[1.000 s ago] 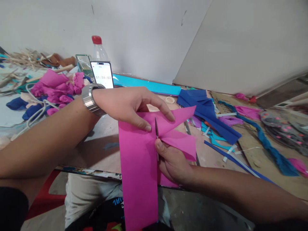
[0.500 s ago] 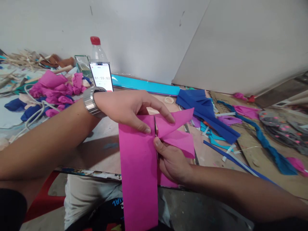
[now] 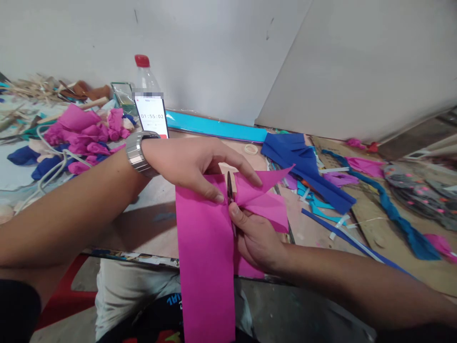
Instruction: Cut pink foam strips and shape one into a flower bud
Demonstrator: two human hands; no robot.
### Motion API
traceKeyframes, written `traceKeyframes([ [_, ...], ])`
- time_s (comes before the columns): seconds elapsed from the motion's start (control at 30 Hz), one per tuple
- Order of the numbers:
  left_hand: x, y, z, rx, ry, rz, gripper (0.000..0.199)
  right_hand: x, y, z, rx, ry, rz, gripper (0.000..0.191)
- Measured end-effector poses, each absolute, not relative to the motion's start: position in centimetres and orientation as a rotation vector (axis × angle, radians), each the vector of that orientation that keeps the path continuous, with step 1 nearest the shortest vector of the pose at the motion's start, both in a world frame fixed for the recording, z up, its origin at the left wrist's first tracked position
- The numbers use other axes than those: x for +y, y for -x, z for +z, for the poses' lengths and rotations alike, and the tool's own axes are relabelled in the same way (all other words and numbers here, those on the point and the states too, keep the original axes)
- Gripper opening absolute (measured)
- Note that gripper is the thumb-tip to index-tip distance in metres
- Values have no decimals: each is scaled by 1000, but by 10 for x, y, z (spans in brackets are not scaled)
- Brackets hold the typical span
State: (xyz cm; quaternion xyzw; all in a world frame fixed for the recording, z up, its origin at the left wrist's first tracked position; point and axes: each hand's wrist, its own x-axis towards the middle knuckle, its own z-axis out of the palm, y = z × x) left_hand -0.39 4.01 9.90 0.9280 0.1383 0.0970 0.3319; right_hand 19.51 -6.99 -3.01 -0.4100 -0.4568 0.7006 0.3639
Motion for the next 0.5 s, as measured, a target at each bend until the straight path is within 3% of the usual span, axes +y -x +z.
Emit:
traceKeyframes([
  [0.13,41,8,105,425,-2432,280,56,-71,-190,-21,-989,944,1925,51],
  [0.4,50,31,119,620,-2363,480,67,-74,-184,-3,-1185,873,2123,43],
  [0.5,51,43,127,740,-2374,615,58,-77,-195,4,-1186,909,2085,33],
])
